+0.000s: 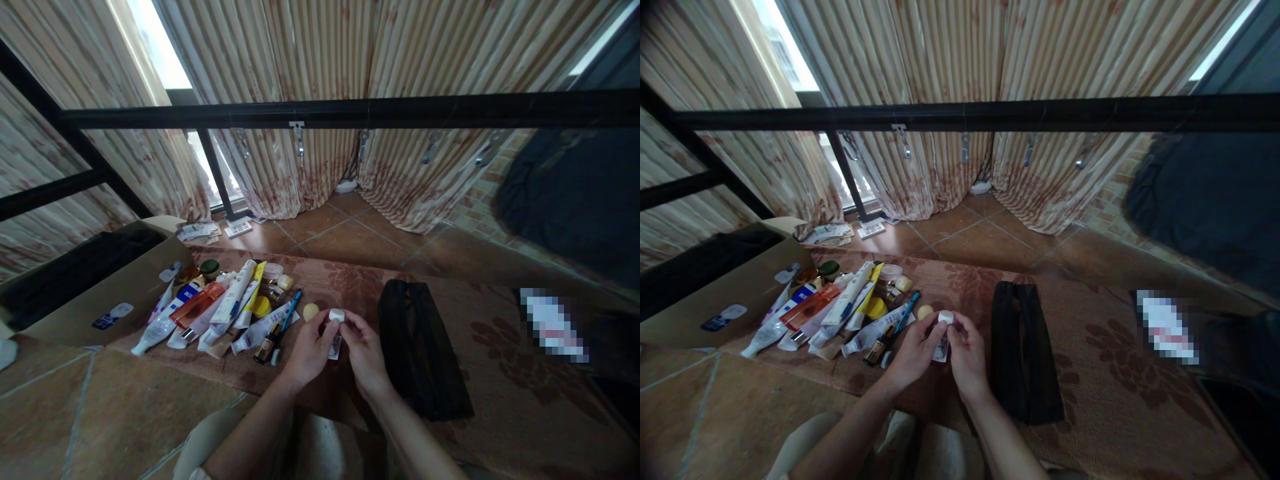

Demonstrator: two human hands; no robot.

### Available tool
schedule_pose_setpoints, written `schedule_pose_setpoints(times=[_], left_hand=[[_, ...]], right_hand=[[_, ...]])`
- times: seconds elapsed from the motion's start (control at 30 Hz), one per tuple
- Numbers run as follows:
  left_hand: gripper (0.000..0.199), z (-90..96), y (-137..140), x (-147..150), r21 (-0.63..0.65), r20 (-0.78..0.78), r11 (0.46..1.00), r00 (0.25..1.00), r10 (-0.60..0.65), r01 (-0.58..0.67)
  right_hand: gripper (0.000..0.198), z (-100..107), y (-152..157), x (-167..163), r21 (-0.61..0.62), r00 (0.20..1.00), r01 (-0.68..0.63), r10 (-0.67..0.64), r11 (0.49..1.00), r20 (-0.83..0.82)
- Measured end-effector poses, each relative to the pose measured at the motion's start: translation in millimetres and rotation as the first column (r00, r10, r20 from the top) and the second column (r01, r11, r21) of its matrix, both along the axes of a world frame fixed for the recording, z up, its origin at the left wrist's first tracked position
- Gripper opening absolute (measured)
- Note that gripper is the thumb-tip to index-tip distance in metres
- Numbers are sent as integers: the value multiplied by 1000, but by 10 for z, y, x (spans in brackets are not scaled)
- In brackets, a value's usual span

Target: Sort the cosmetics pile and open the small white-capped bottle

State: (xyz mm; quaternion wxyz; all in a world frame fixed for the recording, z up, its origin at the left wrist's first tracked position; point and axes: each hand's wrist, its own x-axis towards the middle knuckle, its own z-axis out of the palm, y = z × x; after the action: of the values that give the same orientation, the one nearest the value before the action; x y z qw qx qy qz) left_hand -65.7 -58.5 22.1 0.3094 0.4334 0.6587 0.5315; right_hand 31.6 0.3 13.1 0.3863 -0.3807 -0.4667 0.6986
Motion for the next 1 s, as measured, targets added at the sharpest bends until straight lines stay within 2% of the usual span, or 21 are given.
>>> schedule_pose_setpoints(times=[0.27, 0.47, 0.57, 0.83, 1.0], left_hand=[[40, 4, -3, 4, -3, 45, 1000, 999, -17, 18], [40, 0, 12, 0, 24, 138, 1000, 990, 8, -11], [41, 20, 9, -1, 11, 139, 999, 989, 46, -48], [47, 14, 3, -20, -36, 100, 995, 990, 95, -92], [51, 2, -9, -46, -86, 116, 987, 983, 143, -133]], right_hand=[[37, 14, 3, 11, 21, 1000, -7, 7, 1000, 13], [38, 117, -23, -19, -60, 998, -23, 19, 998, -56], [38, 133, -37, -33, -51, 996, -45, 41, 998, -77], [31, 49, -51, -33, 126, 993, -108, 114, 986, -41], [28, 104, -105, -31, 250, 992, -124, 116, 960, 47]])
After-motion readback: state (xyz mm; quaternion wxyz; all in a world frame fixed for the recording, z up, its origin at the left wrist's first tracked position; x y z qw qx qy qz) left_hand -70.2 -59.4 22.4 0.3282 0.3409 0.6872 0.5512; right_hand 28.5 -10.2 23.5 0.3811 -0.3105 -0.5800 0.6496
